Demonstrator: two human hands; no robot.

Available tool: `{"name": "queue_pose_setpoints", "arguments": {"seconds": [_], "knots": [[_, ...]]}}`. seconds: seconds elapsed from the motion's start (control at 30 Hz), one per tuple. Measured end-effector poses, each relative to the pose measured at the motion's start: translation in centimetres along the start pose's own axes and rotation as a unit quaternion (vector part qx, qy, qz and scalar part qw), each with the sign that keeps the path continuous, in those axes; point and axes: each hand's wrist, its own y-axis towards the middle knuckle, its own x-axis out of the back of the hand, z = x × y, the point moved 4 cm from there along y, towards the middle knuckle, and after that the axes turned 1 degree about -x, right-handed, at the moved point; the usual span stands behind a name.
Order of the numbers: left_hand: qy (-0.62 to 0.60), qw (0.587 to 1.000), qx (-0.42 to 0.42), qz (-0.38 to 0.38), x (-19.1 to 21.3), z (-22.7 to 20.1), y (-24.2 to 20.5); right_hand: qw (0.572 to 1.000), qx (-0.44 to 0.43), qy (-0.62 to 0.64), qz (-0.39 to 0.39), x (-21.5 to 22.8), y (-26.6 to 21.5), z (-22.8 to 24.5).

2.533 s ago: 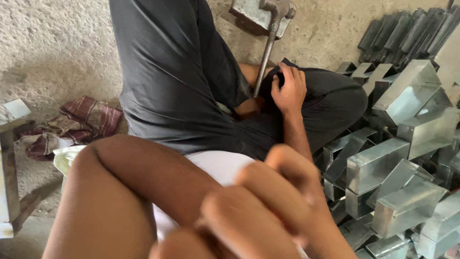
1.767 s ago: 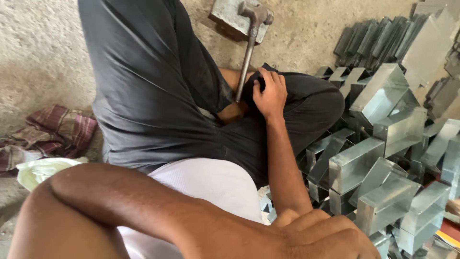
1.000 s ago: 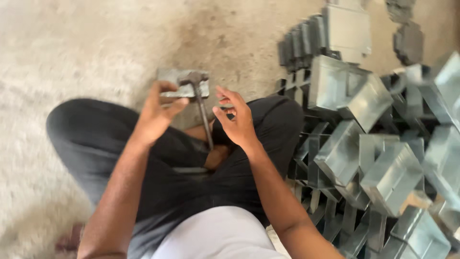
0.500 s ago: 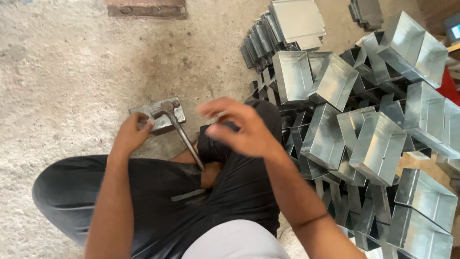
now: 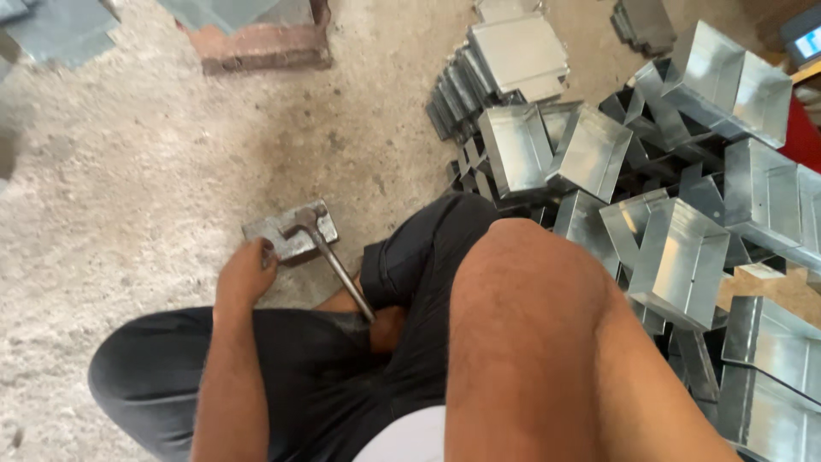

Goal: The person sits on the floor and uses a hammer to strike small metal pieces placed on a metal block. They repeatedly pick up pieces, position them, and hammer them to shape or flatten them.

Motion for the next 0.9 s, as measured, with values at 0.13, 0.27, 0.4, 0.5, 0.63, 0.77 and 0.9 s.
{"name": "queue_pose_setpoints", "arguments": {"seconds": [0.13, 0.27, 0.4, 0.5, 0.63, 0.77, 0.9], "knots": [[0.008, 1.0, -0.009, 0.009, -1.8, 0.1, -0.4, 1.0, -0.016, -0.018, -0.005, 1.3, -1.1, -0.2], [0.031, 0.999, -0.019, 0.004, -0.7, -0.2, 1.1, 0.998, -0.01, -0.058, -0.014, 3.2, 0.7, 0.0], [0.037, 0.999, -0.011, 0.021, -0.7, -0.5, -0.5, 0.994, -0.035, -0.094, -0.036, 1.8, 2.3, 1.4], [0.035, 0.998, 0.001, 0.048, -0.1, -0.7, -1.1, 0.977, -0.108, -0.164, -0.078, 3.8, -0.8, -1.5], [0.021, 0.997, 0.01, 0.076, 0.3, -1.4, -1.6, 0.828, -0.453, -0.279, -0.177, 10.3, -12.2, -11.3], [0.002, 0.997, -0.001, 0.074, 0.4, -1.7, -1.4, 0.598, -0.617, -0.431, -0.274, 15.2, -25.2, -15.1], [0.002, 0.997, 0.001, 0.075, -0.1, -1.2, -1.5, 0.379, -0.791, -0.407, -0.256, 16.8, -35.2, -16.1]]}}
